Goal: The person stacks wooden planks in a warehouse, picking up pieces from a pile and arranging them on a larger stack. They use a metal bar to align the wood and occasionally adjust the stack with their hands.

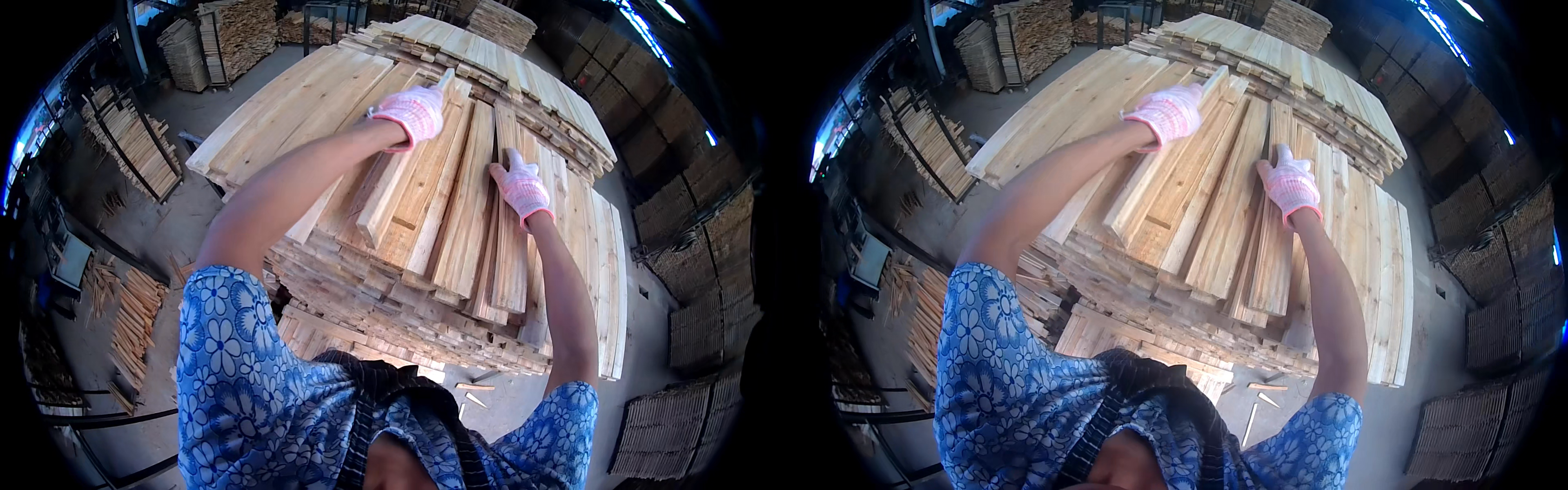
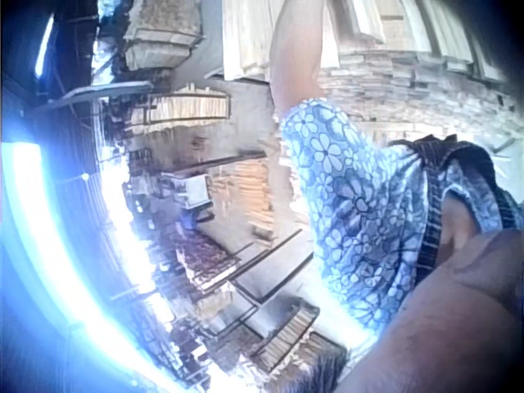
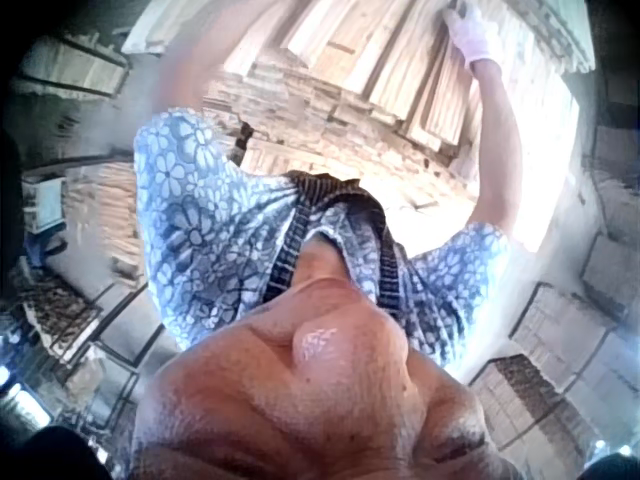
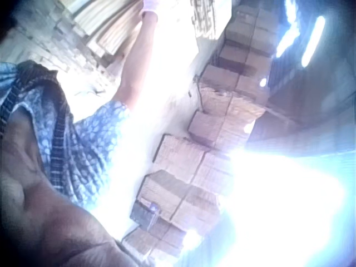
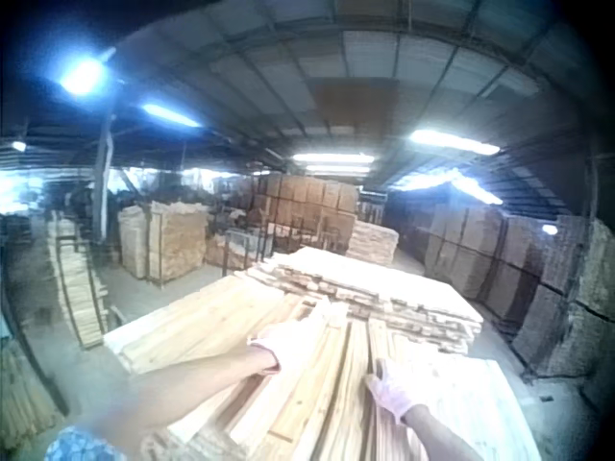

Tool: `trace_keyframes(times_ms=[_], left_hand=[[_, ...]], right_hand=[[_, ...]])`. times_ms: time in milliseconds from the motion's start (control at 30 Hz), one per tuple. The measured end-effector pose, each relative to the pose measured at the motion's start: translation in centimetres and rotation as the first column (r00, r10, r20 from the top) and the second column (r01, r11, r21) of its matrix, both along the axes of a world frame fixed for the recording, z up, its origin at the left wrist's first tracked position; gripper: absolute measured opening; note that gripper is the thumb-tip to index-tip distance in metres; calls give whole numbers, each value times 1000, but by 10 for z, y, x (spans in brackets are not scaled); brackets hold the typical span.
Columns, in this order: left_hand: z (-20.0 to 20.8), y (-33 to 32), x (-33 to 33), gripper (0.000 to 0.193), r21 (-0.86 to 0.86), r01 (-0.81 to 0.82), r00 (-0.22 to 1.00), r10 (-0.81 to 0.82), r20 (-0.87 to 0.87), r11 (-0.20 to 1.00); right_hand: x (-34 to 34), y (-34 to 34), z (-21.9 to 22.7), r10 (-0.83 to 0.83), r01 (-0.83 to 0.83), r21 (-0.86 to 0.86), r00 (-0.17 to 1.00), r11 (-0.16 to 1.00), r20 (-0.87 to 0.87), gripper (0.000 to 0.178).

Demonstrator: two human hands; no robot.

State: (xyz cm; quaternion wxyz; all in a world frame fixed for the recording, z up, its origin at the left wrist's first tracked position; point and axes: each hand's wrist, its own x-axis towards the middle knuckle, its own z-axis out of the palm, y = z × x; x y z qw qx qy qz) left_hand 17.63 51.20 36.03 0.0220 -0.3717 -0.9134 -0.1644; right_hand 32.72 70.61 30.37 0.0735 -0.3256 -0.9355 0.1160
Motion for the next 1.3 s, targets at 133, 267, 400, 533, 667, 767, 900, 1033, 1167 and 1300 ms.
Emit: trace_keyframes(times_ms=[133,267,400,533,667,767,900,1033,1167,1300], left_hand=[[-40,-33,-57,38,-174,-83,995,72,-70,981],[-45,-30,-30,45,-67,-79,996,75,-50,995],[-32,-43,11,51,-147,-73,993,59,-102,986],[-36,-63,-5,51,-181,-151,982,127,-138,972],[-28,-66,-44,63,-203,-128,991,120,-54,971],[-36,-59,-62,76,-187,-141,990,134,-52,972],[-29,-58,-59,87,-258,-80,997,82,-3,963],[-27,-74,-52,87,-256,-57,998,53,-20,965],[-14,-94,-56,83,-197,-12,1000,15,15,980],[3,-142,3,69,-64,162,985,-165,-49,985]], right_hand=[[-5,-17,8,24,-24,19,1000,1000,-15,67],[0,-1,0,-16,16,53,1000,998,-16,67],[-3,-5,0,15,-14,27,999,1000,-43,67],[-1,-8,0,26,-25,14,997,1000,-71,68],[-7,3,-1,71,-74,-30,994,997,-89,68],[-26,-33,6,44,-44,-12,999,999,-17,65],[-53,-60,1,50,-49,14,993,999,-103,59],[-59,-68,3,77,-78,-4,990,997,-117,53],[-61,-72,4,70,-67,26,992,997,-104,53],[-60,-66,4,64,-61,43,994,997,-91,56]])
